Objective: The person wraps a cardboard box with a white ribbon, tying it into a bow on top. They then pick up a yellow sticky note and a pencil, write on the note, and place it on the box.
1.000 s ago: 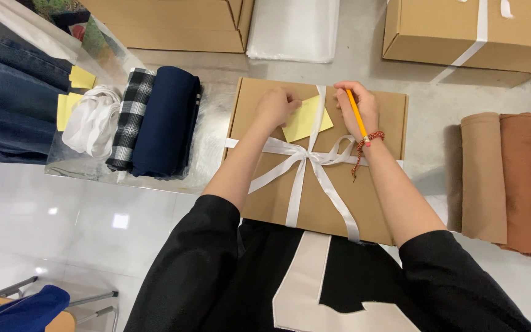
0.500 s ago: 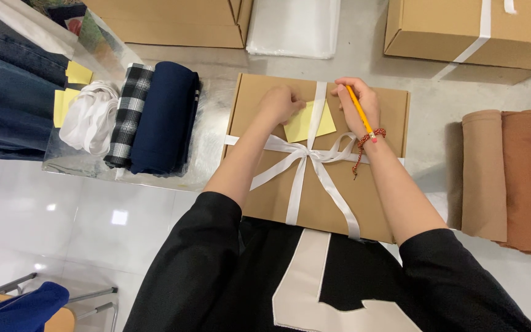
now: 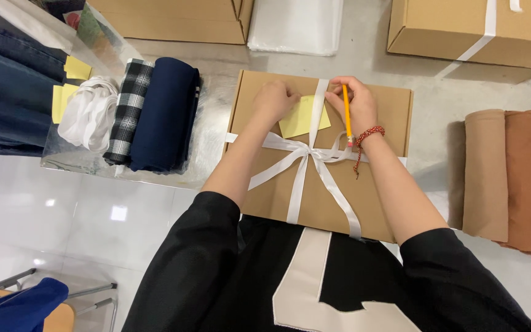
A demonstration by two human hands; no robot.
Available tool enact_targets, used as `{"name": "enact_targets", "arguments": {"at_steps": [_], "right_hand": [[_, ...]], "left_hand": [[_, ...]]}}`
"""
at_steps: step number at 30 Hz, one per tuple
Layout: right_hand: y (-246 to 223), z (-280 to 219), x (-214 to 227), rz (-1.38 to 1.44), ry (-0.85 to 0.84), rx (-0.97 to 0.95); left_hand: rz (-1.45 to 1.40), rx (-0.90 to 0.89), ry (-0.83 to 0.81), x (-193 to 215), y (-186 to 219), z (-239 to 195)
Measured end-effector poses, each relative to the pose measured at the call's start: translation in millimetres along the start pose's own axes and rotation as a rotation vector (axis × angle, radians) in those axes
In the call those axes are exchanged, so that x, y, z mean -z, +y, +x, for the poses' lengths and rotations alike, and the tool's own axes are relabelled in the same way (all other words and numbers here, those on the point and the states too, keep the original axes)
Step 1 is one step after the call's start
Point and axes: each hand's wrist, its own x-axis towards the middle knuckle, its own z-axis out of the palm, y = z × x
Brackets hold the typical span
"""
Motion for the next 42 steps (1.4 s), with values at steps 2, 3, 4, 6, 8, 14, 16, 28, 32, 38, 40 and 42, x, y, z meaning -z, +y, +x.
{"name": "enact_targets", "arguments": {"at_steps": [2,3,4,6,8,14,16,28,32,38,40,42], "right_hand": [[2.1,1.0,-1.9,-0.022,-0.015,0.007],[4.5,3.2,-3.0,-0.094,-0.015,0.007],[6.9,5.6,-4.1,-0.166,-0.015,0.008],[-4.8,4.4,-2.1,-0.226,-0.035,0.003],[-10.7,3.1,-1.9,-0.285,-0.057,-0.002],[-11.2,1.7,-3.6,-0.359,-0.106,-0.064],[-11.8,1.1,-3.4,-0.341,-0.105,-0.063],[-20.3,1.5,-1.7,-0.351,-0.109,-0.01],[-21.6,0.1,-2.3,-0.319,-0.102,0.016],[-21.1,-0.5,-4.4,-0.253,-0.05,-0.03],[-18.2,3.8,-4.6,-0.282,-0.061,-0.01],[-21.1,10.5,-4.6,-0.321,-0.086,-0.071]], "left_hand": [[0.023,0.0,0.009,2.1,5.8,-7.3],[0.007,0.005,0.016,4.6,10.3,-10.8],[-0.009,0.01,0.023,7.2,14.8,-14.0],[0.018,0.004,0.028,-0.9,9.6,-1.7],[0.044,-0.001,0.031,-2.2,10.6,-0.5],[0.131,-0.122,0.093,15.1,20.9,-14.9],[0.13,-0.108,0.093,15.1,20.1,-17.0],[0.351,-0.242,0.49,-30.7,6.7,4.2],[0.279,-0.088,0.243,-16.4,22.5,-4.2],[0.247,0.029,0.112,-11.8,35.8,-9.4],[0.256,0.075,0.11,-13.8,37.0,-8.1],[0.271,0.044,0.163,-22.7,28.4,-4.4]]}}
